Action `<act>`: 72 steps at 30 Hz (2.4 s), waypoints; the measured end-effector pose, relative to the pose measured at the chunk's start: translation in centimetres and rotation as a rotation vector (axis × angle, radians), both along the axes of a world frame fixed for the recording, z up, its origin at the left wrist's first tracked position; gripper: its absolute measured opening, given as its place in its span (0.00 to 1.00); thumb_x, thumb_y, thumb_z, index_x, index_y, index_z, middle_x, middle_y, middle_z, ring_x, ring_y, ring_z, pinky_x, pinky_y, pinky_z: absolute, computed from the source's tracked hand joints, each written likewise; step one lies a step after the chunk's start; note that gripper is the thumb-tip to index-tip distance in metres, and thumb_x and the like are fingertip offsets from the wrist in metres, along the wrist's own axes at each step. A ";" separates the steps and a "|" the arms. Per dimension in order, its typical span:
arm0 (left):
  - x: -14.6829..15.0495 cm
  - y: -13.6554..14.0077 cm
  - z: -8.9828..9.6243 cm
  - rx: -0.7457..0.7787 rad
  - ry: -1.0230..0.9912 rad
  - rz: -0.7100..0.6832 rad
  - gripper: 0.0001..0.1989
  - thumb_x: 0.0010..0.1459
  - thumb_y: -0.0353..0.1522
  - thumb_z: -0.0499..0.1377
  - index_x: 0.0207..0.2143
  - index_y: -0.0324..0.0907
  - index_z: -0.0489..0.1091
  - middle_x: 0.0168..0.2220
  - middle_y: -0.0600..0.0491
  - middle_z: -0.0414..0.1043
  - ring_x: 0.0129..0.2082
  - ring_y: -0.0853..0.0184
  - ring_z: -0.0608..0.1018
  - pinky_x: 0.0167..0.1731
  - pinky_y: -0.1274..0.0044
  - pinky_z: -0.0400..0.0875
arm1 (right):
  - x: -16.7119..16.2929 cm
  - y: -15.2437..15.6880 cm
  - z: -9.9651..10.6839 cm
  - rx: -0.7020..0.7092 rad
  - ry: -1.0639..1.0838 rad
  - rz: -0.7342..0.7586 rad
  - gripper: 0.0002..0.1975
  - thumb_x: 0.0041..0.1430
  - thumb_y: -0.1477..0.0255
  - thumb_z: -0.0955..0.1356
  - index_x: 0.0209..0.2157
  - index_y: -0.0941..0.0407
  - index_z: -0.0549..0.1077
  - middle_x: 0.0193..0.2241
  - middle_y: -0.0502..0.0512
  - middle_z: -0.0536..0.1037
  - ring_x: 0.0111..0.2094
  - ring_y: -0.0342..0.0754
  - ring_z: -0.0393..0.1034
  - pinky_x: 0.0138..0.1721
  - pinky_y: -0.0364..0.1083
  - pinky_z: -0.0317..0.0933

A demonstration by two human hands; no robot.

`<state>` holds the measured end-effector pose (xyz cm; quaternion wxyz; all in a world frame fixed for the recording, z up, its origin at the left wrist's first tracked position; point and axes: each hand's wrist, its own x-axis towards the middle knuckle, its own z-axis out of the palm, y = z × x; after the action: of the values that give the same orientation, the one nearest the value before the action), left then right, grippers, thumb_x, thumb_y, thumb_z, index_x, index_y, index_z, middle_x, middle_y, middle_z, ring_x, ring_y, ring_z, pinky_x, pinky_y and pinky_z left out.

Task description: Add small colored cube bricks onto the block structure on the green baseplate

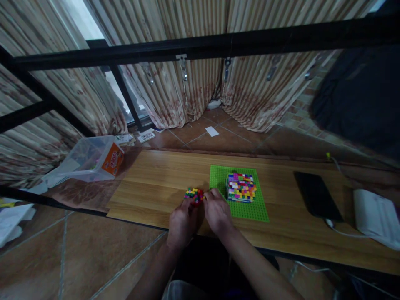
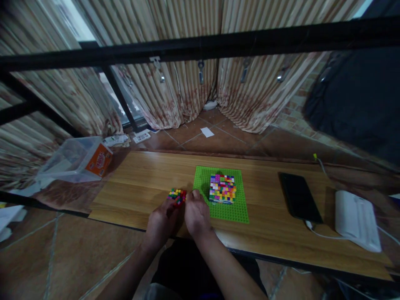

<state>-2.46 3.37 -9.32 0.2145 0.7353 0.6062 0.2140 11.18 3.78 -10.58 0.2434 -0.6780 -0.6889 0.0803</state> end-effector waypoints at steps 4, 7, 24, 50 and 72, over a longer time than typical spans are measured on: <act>0.2 0.2 0.0 0.030 0.072 -0.003 0.09 0.60 0.29 0.54 0.42 0.44 0.71 0.37 0.52 0.77 0.32 0.66 0.79 0.32 0.79 0.69 | 0.1 -0.2 -0.2 0.038 0.045 0.004 0.11 0.63 0.76 0.59 0.31 0.53 0.70 0.32 0.56 0.74 0.33 0.50 0.69 0.32 0.47 0.62; 0.2 0.0 -0.4 0.092 0.084 -0.013 0.11 0.61 0.30 0.54 0.45 0.45 0.71 0.41 0.50 0.77 0.35 0.65 0.79 0.33 0.78 0.71 | 0.5 -0.8 0.1 0.091 0.151 0.017 0.09 0.62 0.75 0.60 0.33 0.54 0.71 0.32 0.57 0.75 0.34 0.50 0.70 0.36 0.47 0.63; 0.0 -0.8 -1.8 0.246 0.130 -0.113 0.11 0.63 0.31 0.52 0.45 0.44 0.72 0.42 0.48 0.74 0.39 0.65 0.78 0.34 0.80 0.71 | 2.2 -4.5 0.2 -0.175 1.316 -0.234 0.11 0.44 0.65 0.73 0.29 0.55 0.75 0.20 0.48 0.75 0.21 0.44 0.68 0.26 0.44 0.62; 2.3 -2.2 4.1 -0.252 -0.986 -0.144 0.06 0.57 0.32 0.61 0.38 0.40 0.71 0.31 0.53 0.76 0.32 0.69 0.79 0.37 0.77 0.74 | 3.2 -5.7 4.5 -0.155 1.329 0.001 0.08 0.54 0.65 0.71 0.35 0.52 0.79 0.28 0.49 0.79 0.30 0.44 0.72 0.35 0.44 0.65; 2.7 -2.9 5.5 -0.183 -0.840 -0.122 0.07 0.55 0.28 0.62 0.38 0.42 0.75 0.35 0.53 0.77 0.35 0.69 0.78 0.39 0.78 0.74 | 3.7 -6.4 5.1 0.013 1.016 0.026 0.06 0.57 0.69 0.69 0.38 0.50 0.77 0.32 0.49 0.78 0.34 0.45 0.72 0.36 0.43 0.66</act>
<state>0.21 0.45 -3.87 0.5190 0.5969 0.4381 0.4271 14.87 -2.66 -5.43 0.5508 -0.5433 -0.4925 0.3987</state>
